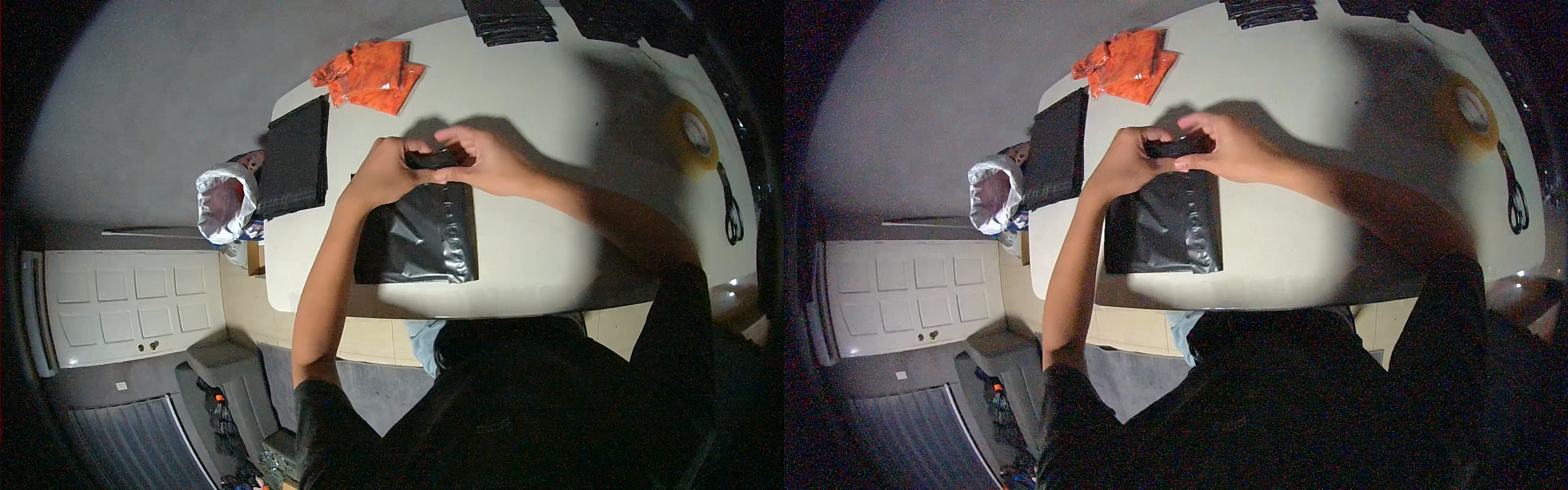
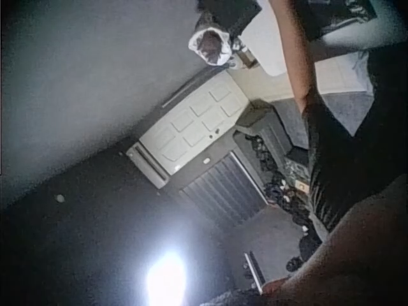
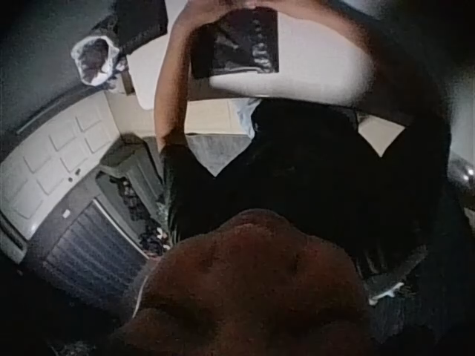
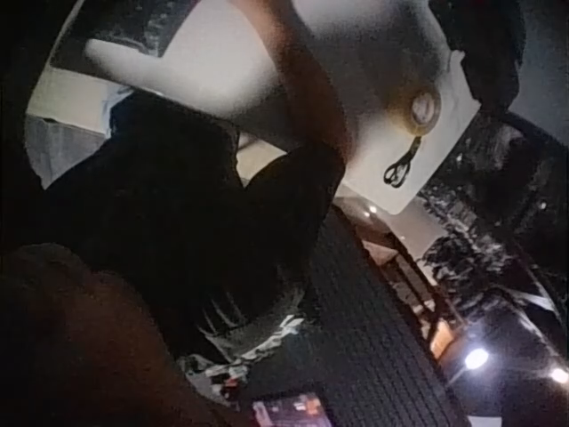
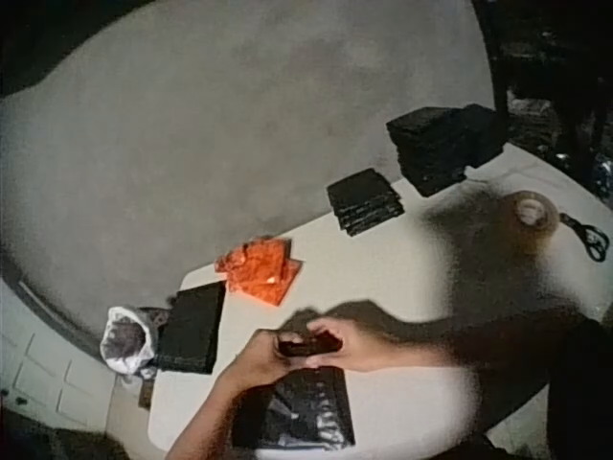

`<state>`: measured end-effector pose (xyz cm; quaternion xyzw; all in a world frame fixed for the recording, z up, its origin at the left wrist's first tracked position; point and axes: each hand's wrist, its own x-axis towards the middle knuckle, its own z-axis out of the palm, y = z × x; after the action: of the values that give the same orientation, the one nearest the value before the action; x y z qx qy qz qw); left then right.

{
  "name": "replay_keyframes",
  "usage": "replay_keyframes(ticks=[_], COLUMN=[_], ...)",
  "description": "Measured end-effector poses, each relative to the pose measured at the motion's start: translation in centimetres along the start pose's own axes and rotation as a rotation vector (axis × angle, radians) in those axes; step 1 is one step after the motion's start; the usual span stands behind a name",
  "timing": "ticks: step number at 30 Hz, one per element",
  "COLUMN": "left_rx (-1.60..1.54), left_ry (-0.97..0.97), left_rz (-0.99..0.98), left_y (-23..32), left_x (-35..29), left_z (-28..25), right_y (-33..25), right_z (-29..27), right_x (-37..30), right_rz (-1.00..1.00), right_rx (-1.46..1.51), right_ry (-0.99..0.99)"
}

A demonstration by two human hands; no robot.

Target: Folding black poly mailers and applying orange adhesive labels.

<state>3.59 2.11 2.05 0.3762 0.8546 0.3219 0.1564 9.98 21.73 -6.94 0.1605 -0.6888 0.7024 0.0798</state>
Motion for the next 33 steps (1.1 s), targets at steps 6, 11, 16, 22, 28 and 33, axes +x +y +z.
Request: replay_keyframes(ticks=[6, 11, 16, 22, 28, 33], left_rx=[0.137, 0.207, 0.049, -0.615, -0.469, -0.757], left_ry=[0.051, -0.076, 0.094, 0.684, 0.721, 0.599], left_rz=[-0.026, -0.153, -0.184, -0.031, -0.126, -0.285], left_y=[1.2, -3.2, -4.0, 1.6, 3.9, 2.5], left_x=[-0.5, -3.7, -7.0, -10.9, -12.4, -13.7], left_z=[-1.3, -3.8, -5.4, -5.7, -4.5, -1.5], right_y=[-0.3, -1.8, -2.1, -10.5, -12.9, -10.2], right_z=[-1.4, -1.6, -1.5, -1.7, 0.5, -0.6], right_x=[0.2, 0.6, 1.3, 2.0, 3.0, 1.9], right_rz=[0.200, 0.230, 0.228, 0.031, -0.051, 0.290], right_rx=[0.060, -0.110, 0.253, 0.145, 0.133, 0.406], right_ry=[-0.221, -0.219, -0.159, -0.128, -0.153, -0.127])
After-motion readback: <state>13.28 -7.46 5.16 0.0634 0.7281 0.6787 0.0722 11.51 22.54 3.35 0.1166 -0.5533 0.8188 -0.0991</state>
